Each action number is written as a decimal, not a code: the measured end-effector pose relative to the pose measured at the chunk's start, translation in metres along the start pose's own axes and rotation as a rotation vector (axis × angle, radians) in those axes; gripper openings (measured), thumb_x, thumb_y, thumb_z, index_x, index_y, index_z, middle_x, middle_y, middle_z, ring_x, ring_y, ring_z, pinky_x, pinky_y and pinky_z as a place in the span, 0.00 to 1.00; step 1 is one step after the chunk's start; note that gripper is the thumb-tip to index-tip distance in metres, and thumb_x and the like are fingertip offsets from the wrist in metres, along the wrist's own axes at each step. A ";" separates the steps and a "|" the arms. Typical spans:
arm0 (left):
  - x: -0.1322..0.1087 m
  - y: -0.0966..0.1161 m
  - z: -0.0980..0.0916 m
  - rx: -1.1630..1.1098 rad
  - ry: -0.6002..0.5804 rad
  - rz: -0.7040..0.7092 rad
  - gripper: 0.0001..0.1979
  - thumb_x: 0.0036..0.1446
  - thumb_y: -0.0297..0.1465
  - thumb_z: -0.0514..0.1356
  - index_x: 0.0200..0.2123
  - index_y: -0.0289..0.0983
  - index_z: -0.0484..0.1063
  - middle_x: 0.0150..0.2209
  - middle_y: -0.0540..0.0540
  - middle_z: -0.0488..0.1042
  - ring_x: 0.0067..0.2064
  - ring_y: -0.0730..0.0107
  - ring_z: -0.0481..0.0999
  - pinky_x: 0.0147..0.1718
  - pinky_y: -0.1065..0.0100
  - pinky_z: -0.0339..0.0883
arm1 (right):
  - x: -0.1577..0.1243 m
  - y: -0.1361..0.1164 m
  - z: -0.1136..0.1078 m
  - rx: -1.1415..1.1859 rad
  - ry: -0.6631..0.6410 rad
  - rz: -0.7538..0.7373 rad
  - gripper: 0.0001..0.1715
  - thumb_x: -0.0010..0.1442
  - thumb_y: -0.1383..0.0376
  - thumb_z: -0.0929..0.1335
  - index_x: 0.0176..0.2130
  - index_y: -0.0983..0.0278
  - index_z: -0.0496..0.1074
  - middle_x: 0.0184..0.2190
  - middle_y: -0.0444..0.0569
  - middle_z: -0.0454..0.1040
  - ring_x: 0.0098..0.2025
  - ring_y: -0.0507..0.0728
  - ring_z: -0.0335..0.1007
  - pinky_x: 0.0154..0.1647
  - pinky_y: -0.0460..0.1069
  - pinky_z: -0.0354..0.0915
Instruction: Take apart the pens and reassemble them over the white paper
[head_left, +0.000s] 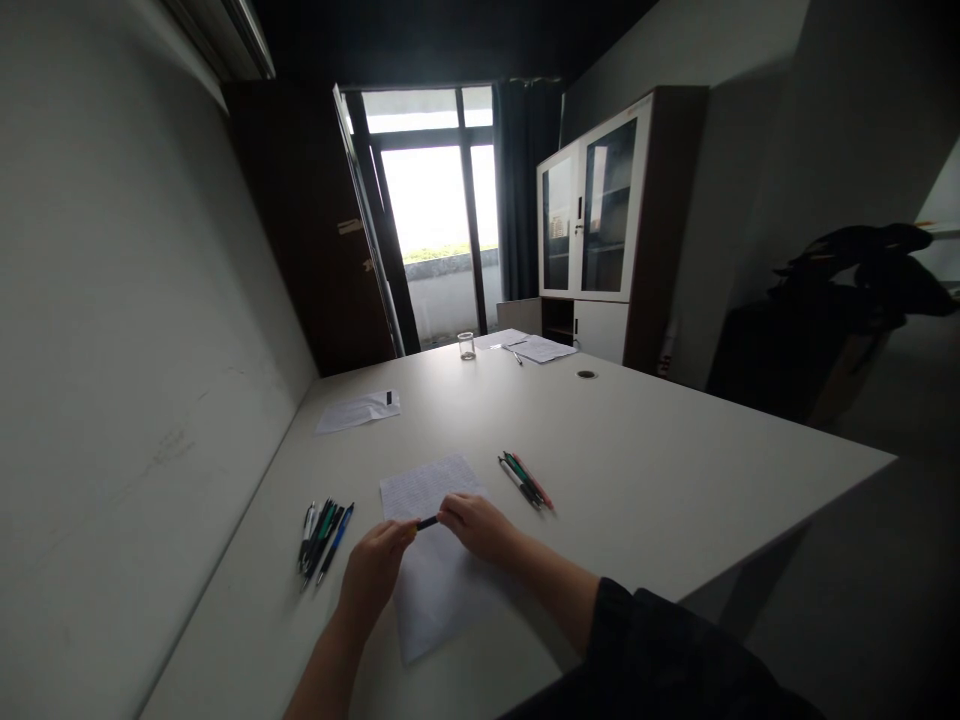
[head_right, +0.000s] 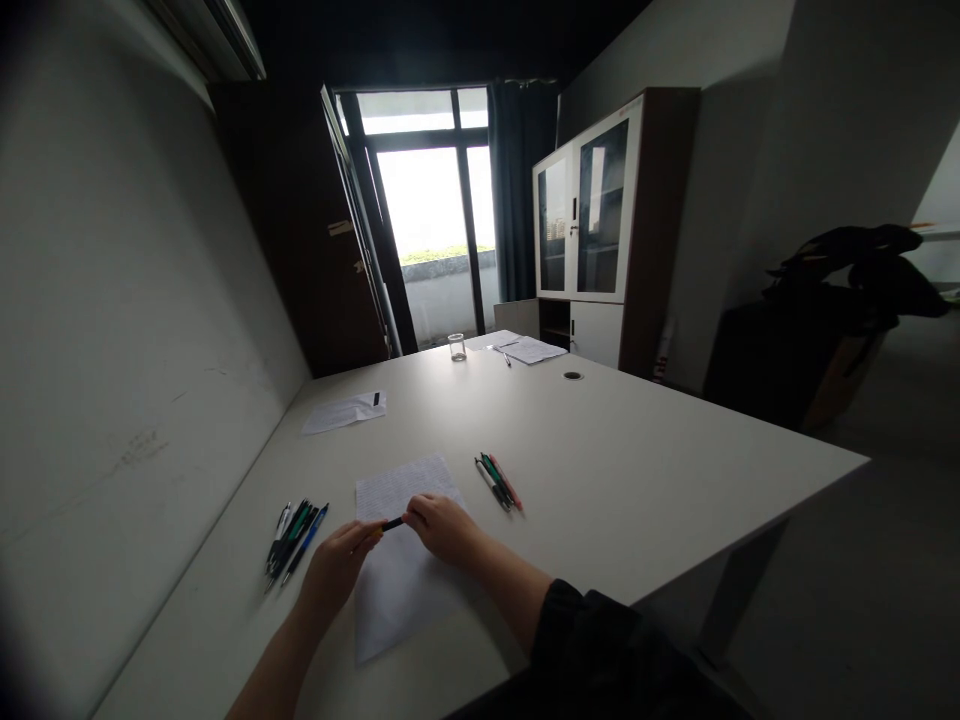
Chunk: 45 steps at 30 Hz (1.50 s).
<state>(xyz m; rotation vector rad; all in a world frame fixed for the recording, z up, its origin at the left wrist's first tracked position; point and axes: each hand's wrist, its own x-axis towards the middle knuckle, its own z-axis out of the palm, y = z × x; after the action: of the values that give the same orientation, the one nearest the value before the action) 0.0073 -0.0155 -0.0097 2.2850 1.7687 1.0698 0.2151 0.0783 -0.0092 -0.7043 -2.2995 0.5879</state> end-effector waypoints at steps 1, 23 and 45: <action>0.000 0.000 0.000 0.000 0.002 -0.004 0.13 0.65 0.32 0.53 0.47 0.42 0.75 0.39 0.45 0.78 0.39 0.65 0.78 0.38 0.67 0.72 | 0.000 0.000 0.000 -0.006 0.004 -0.001 0.10 0.67 0.62 0.64 0.35 0.63 0.71 0.32 0.48 0.74 0.34 0.53 0.68 0.36 0.46 0.59; 0.001 -0.007 0.003 0.044 0.048 0.105 0.12 0.66 0.34 0.54 0.46 0.43 0.76 0.39 0.45 0.79 0.40 0.64 0.77 0.41 0.65 0.72 | 0.001 0.000 -0.001 0.060 -0.040 -0.012 0.15 0.66 0.66 0.63 0.27 0.64 0.66 0.24 0.43 0.68 0.28 0.51 0.61 0.32 0.45 0.55; 0.001 0.000 -0.002 -0.015 0.021 -0.021 0.12 0.66 0.33 0.54 0.47 0.43 0.76 0.41 0.45 0.79 0.42 0.62 0.77 0.43 0.64 0.71 | -0.003 -0.007 -0.005 -0.003 -0.036 -0.059 0.09 0.67 0.66 0.62 0.37 0.63 0.70 0.34 0.48 0.72 0.35 0.53 0.65 0.38 0.46 0.59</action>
<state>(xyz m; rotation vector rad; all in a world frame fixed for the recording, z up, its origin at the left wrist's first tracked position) 0.0066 -0.0153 -0.0071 2.2499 1.7815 1.1037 0.2179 0.0726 -0.0034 -0.6304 -2.3462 0.5740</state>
